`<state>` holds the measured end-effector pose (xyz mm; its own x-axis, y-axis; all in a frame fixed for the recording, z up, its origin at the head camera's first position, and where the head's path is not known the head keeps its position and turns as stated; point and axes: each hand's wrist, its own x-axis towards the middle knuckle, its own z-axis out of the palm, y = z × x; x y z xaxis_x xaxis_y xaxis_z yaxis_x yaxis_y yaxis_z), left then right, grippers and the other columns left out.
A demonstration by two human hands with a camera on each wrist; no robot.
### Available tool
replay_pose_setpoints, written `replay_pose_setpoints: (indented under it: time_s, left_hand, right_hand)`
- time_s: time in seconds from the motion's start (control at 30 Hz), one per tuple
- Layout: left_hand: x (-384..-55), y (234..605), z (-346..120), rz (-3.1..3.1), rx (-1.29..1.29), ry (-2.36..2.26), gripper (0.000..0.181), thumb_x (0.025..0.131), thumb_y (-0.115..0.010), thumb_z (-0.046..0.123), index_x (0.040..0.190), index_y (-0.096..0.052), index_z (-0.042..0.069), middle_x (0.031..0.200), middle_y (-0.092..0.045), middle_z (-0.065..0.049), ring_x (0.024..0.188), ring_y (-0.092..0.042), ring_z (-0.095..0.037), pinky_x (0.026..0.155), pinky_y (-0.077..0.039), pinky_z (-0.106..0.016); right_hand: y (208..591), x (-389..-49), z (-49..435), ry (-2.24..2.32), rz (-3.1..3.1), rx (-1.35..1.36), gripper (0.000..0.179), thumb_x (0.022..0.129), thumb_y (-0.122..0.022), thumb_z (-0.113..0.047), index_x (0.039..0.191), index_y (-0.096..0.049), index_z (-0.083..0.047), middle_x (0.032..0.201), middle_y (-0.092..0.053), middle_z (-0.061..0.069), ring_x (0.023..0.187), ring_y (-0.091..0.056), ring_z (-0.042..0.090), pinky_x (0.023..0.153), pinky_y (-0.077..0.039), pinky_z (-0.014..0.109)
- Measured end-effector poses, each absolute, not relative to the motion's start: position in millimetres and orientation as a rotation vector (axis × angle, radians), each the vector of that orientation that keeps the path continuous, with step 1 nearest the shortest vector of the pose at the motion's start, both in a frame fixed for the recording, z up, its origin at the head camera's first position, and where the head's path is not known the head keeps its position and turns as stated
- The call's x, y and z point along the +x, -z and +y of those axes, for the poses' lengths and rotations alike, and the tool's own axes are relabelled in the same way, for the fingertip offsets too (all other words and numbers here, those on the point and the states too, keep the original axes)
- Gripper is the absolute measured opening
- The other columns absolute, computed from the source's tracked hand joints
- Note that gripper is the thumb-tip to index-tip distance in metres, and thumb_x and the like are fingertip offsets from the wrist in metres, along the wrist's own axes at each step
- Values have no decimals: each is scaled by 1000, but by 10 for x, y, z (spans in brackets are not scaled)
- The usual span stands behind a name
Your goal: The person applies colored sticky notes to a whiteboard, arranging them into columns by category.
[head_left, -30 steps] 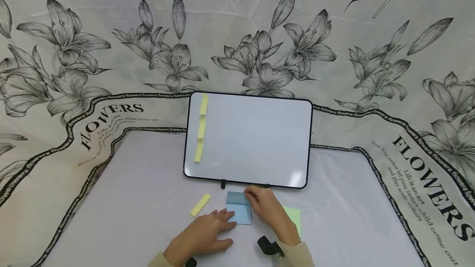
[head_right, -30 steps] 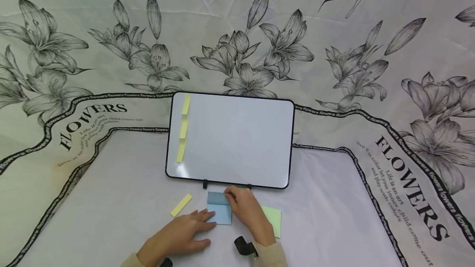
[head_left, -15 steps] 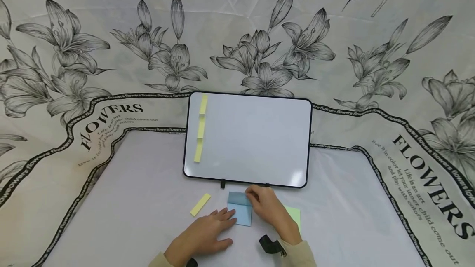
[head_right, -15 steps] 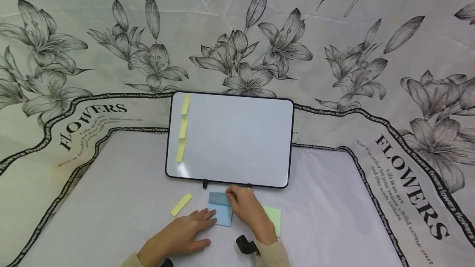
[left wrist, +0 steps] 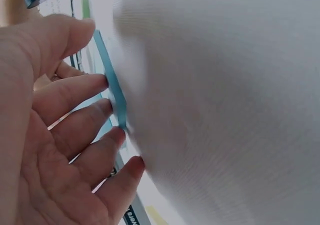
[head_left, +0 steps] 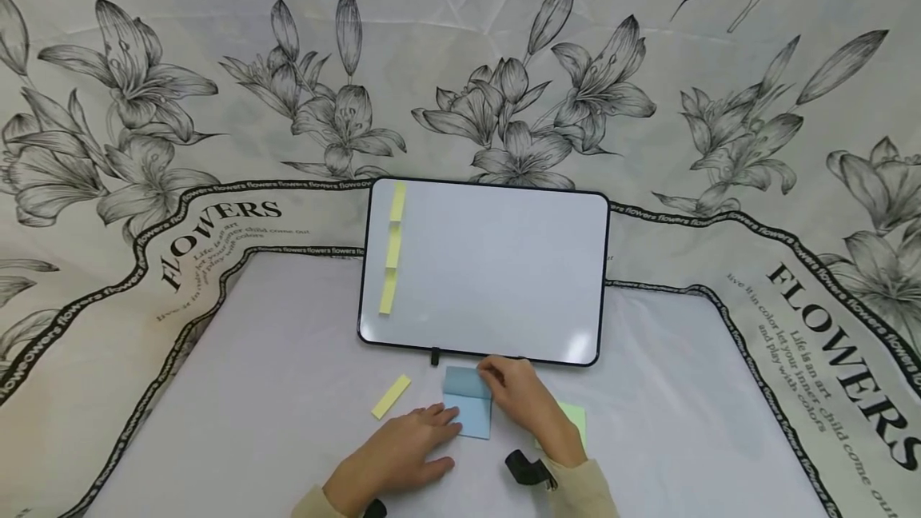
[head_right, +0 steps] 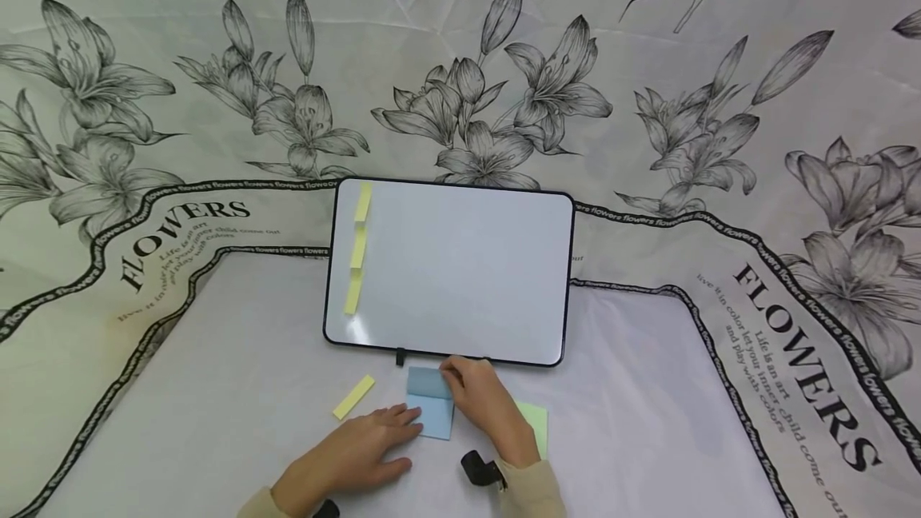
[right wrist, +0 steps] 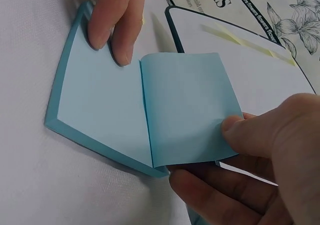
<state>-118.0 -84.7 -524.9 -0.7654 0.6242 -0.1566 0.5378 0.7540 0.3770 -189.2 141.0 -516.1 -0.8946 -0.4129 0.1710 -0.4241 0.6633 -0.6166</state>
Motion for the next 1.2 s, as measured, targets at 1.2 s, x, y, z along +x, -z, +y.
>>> replay_pose_setpoints:
  time_s: [1.2]
  left_hand:
    - [-1184,5242,-863,2729,968,-490,40,96,-71,36,133,-71,22,147,-61,3,135,-59,-21,105,-54,-41]
  right_hand:
    - [4210,-2627,1550,-911,-2683,865,11,97,-68,-2,107,-74,-2,101,-78,15,90,-77,31,74,-63,38]
